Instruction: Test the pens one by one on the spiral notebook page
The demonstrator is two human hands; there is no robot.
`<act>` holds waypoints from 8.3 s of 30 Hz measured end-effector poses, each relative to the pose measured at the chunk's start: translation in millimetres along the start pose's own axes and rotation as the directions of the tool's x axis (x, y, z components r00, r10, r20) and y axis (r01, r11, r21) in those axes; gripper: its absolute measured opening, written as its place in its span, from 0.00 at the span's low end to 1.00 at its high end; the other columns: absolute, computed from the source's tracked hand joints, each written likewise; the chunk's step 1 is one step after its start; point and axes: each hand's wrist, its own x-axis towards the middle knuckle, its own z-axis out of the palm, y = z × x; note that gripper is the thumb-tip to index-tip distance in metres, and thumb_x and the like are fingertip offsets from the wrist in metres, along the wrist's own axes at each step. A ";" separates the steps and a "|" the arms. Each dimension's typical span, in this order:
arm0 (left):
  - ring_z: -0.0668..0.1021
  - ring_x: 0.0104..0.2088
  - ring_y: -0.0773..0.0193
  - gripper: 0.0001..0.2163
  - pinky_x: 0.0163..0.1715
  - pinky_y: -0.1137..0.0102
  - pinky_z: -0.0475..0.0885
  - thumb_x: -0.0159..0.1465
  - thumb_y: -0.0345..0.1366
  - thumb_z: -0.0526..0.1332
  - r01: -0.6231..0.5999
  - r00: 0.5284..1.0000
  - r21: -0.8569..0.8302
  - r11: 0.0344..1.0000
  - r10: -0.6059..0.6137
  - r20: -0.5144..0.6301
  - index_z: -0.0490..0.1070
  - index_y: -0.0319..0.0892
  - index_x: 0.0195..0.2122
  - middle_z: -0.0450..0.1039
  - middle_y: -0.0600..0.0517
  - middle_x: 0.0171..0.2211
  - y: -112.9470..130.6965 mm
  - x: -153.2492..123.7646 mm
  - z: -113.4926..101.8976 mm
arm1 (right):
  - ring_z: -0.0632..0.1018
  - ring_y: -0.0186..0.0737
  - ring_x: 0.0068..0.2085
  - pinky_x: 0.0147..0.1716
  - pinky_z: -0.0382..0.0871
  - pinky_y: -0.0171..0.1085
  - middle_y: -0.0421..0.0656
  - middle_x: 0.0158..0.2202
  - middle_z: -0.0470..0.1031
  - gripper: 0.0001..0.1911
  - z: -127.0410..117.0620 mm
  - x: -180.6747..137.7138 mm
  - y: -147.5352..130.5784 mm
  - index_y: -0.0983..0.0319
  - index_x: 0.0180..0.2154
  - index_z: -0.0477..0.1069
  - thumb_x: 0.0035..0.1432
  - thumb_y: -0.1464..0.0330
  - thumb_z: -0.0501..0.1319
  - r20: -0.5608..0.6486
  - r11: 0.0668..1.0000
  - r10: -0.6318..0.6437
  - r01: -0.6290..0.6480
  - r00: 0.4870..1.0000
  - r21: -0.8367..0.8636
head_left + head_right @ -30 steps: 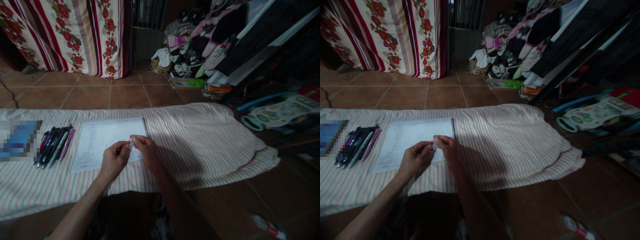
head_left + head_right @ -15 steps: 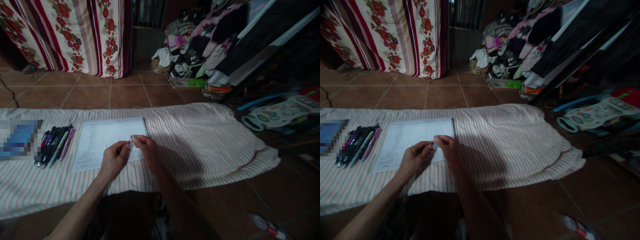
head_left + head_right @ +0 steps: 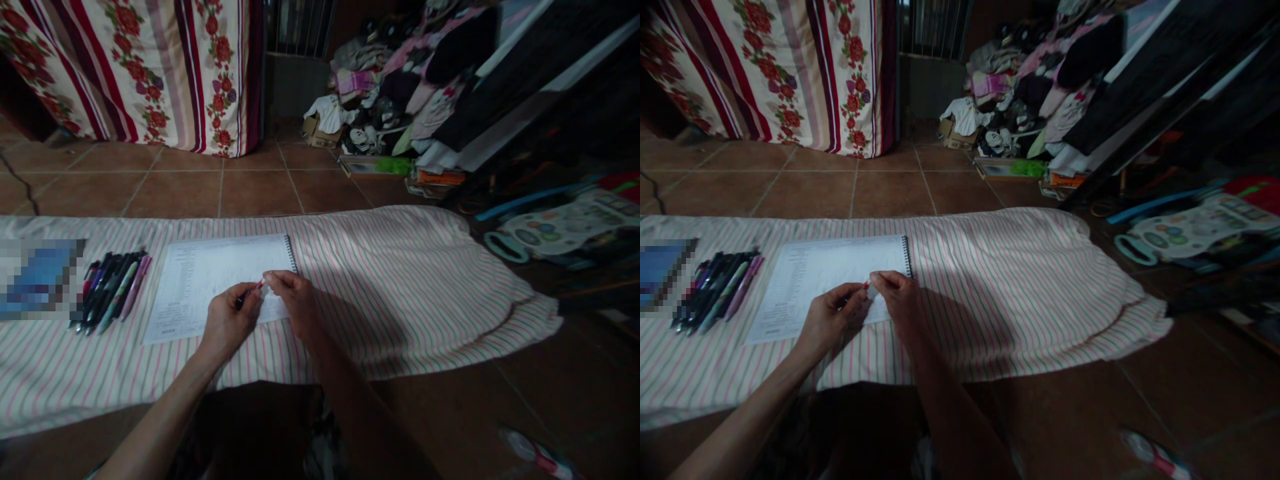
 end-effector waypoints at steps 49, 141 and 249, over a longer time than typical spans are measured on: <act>0.71 0.21 0.70 0.17 0.22 0.74 0.62 0.50 0.40 0.67 0.406 0.908 -0.561 0.722 -0.249 0.338 0.73 0.34 0.38 0.77 0.47 0.26 12.7 0.5 -11.7 | 0.72 0.27 0.27 0.28 0.67 0.27 0.37 0.26 0.73 0.16 -11.1 6.7 -12.4 0.63 0.29 0.76 0.39 0.60 0.68 -0.144 0.915 0.212 -0.145 0.967 0.375; 0.67 0.55 0.50 0.14 0.51 0.54 0.67 0.63 0.30 0.52 -0.591 0.806 0.515 0.621 0.488 0.335 0.70 0.39 0.48 0.70 0.44 0.52 -16.3 -15.0 11.3 | 0.74 0.32 0.20 0.20 0.68 0.31 0.42 0.22 0.75 0.20 -25.9 25.1 11.9 0.65 0.33 0.72 0.52 0.53 0.56 -0.092 0.991 -0.073 0.062 0.993 -0.123; 0.69 0.52 0.51 0.13 0.47 0.55 0.71 0.64 0.32 0.52 -0.602 0.789 0.579 0.550 0.519 0.328 0.71 0.39 0.47 0.72 0.46 0.49 -15.3 -14.0 12.1 | 0.75 0.46 0.36 0.38 0.67 0.41 0.51 0.34 0.74 0.20 -99.6 34.6 1.7 0.66 0.48 0.68 0.58 0.66 0.48 -0.351 0.607 -0.543 0.068 0.763 -0.792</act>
